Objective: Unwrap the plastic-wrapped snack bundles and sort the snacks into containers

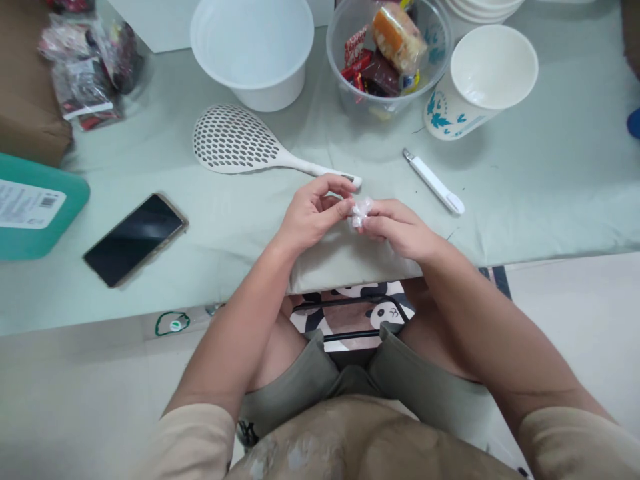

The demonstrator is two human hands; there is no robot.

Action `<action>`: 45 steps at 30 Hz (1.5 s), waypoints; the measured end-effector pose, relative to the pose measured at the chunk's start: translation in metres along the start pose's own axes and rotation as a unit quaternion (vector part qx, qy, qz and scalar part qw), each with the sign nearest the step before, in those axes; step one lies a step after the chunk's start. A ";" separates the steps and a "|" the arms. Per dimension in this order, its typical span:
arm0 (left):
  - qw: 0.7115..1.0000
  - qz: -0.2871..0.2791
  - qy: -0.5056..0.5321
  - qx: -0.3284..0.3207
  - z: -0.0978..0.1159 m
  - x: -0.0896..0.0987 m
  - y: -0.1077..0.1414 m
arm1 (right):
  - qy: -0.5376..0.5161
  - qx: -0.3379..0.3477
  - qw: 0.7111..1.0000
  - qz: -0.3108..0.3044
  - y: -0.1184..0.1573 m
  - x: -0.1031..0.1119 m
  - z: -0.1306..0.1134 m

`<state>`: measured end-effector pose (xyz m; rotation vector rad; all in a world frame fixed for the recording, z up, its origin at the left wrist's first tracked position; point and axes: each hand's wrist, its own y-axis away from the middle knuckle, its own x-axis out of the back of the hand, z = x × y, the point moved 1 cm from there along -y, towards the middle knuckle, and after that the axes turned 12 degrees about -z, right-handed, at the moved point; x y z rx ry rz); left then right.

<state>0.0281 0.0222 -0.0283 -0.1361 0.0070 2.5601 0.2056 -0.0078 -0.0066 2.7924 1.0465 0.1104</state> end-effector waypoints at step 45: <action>0.997 0.010 0.065 0.031 0.003 -0.001 0.000 | 0.405 0.112 0.868 0.265 -0.003 -0.013 0.016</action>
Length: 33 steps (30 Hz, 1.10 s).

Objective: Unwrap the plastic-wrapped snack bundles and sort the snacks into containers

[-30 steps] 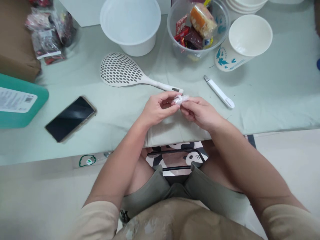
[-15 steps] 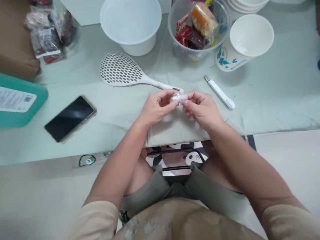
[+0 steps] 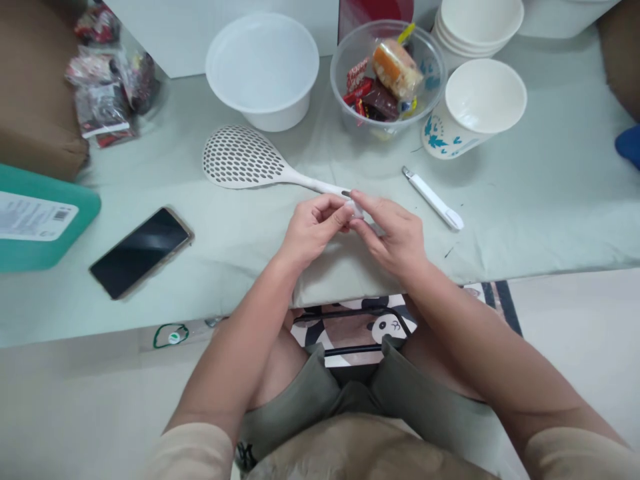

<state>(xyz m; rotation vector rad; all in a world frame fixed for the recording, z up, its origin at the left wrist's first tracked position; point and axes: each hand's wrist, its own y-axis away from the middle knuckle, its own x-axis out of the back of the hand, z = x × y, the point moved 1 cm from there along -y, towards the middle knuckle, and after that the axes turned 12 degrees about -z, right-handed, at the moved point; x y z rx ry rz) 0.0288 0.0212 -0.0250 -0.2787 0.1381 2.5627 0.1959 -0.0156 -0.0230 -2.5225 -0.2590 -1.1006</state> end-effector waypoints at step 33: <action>0.914 0.276 0.280 -0.102 0.026 0.032 0.017 | -0.131 -0.060 0.987 0.066 -0.045 0.021 -0.019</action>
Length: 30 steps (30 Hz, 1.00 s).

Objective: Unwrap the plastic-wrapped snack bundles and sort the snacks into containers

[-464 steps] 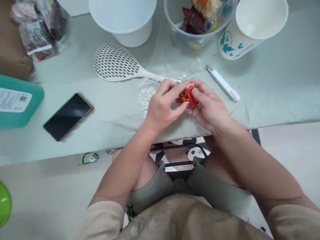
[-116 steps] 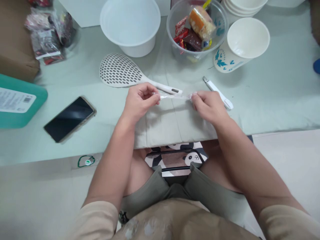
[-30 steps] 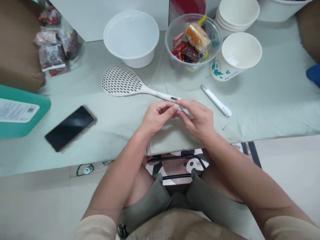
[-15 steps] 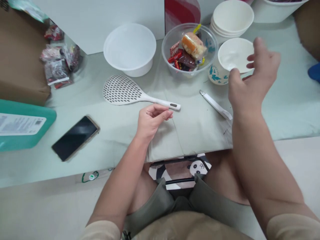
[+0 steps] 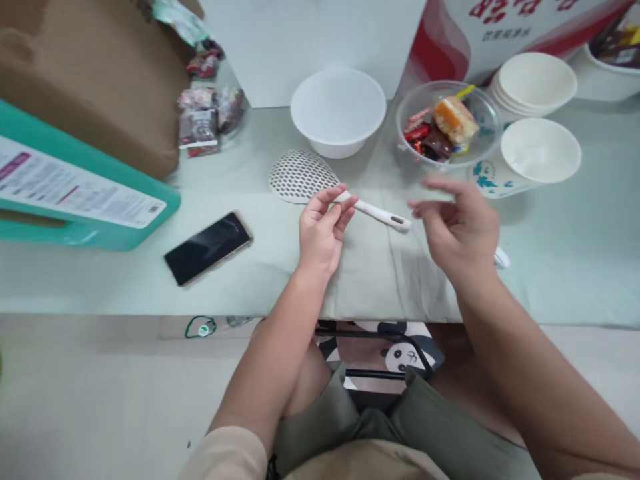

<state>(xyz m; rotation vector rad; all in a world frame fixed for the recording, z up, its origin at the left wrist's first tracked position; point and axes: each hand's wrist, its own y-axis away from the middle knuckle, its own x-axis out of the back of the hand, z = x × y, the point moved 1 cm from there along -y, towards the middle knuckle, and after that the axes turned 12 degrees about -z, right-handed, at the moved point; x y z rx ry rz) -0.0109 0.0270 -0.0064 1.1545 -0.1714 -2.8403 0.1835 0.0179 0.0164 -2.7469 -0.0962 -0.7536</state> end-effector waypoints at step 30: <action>0.926 0.190 0.324 -0.035 0.119 0.081 -0.019 | 0.406 0.145 0.806 -0.406 -0.257 -0.330 -0.135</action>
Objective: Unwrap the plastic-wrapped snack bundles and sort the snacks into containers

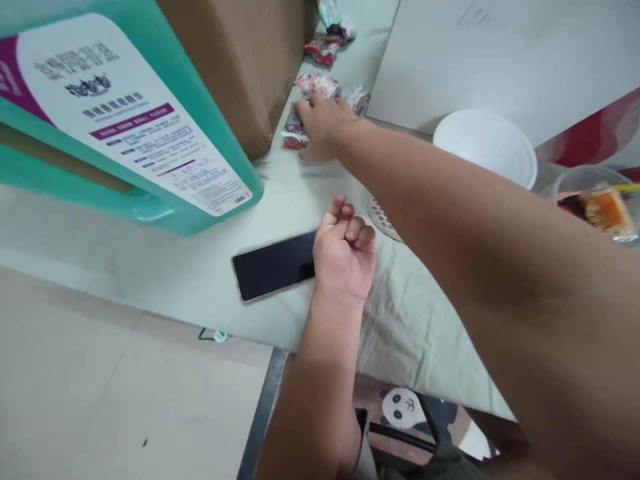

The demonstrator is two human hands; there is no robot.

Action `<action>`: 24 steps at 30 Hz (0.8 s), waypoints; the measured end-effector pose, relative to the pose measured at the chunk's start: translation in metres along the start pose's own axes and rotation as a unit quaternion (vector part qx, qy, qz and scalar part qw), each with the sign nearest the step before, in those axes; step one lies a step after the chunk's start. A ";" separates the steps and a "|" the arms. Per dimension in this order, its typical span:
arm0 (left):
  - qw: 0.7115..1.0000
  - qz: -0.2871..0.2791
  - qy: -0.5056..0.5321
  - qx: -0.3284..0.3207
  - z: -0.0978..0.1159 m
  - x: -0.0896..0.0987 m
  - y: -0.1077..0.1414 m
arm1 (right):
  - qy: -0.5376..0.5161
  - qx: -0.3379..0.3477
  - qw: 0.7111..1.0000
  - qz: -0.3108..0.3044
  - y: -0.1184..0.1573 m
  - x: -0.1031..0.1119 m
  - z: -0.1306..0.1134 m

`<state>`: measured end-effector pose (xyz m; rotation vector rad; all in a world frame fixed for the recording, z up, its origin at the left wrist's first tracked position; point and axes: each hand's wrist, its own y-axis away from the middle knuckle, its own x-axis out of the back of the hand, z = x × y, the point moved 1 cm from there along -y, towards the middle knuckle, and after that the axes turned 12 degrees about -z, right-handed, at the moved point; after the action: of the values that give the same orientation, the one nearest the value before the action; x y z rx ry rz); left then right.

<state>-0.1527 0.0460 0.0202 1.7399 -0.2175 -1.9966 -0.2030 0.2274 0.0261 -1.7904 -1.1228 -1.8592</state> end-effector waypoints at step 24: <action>0.943 -0.149 -0.173 0.241 -0.102 -0.003 0.030 | -0.264 -0.006 0.884 0.386 0.309 -0.126 0.064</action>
<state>-0.0464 0.0400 0.0169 1.7621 -0.6404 -2.6425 0.0799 0.0407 -0.0043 -2.3483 -0.3870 -0.9351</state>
